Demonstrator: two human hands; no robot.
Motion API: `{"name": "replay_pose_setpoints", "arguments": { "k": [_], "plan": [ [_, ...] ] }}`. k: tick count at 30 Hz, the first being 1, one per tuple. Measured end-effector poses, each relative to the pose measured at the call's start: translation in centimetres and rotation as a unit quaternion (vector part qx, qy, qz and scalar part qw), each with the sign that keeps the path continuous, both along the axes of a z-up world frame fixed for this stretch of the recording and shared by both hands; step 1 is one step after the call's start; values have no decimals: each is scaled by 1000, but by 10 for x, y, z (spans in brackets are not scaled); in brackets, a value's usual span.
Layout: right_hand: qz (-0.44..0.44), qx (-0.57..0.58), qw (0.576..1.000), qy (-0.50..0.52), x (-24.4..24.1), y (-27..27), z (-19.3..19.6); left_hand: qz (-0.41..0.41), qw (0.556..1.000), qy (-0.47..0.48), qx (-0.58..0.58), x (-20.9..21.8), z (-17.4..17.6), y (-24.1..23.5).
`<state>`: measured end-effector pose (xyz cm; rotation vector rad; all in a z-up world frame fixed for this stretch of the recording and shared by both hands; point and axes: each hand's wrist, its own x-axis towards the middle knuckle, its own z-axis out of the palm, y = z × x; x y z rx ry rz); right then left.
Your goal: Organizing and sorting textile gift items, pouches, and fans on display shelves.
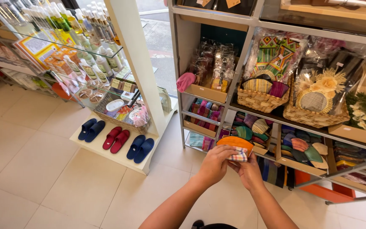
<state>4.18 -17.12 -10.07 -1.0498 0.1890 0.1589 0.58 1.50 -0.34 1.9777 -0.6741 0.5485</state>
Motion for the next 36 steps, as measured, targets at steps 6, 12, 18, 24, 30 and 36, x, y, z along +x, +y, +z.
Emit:
{"name": "replay_pose_setpoints", "arguments": {
  "k": [6,12,18,24,30,36],
  "plan": [
    [33,123,991,43,15,10,-21,24,998,-46,28,-9,17,7],
    [-52,135,987,66,28,-19,12,-3,998,-35,51,1,-12,7],
    [-80,110,991,-18,17,-51,70,-78,880,390,-261,63,-113,-19],
    [0,43,999,24,40,-76,30,-194,594,600,-500,83,-76,-54],
    [82,-170,981,47,83,-115,25,-167,598,638,-456,130,-59,-77],
    [111,-138,976,125,120,-161,50,-232,608,557,-516,181,-48,-104]
  ]
}}
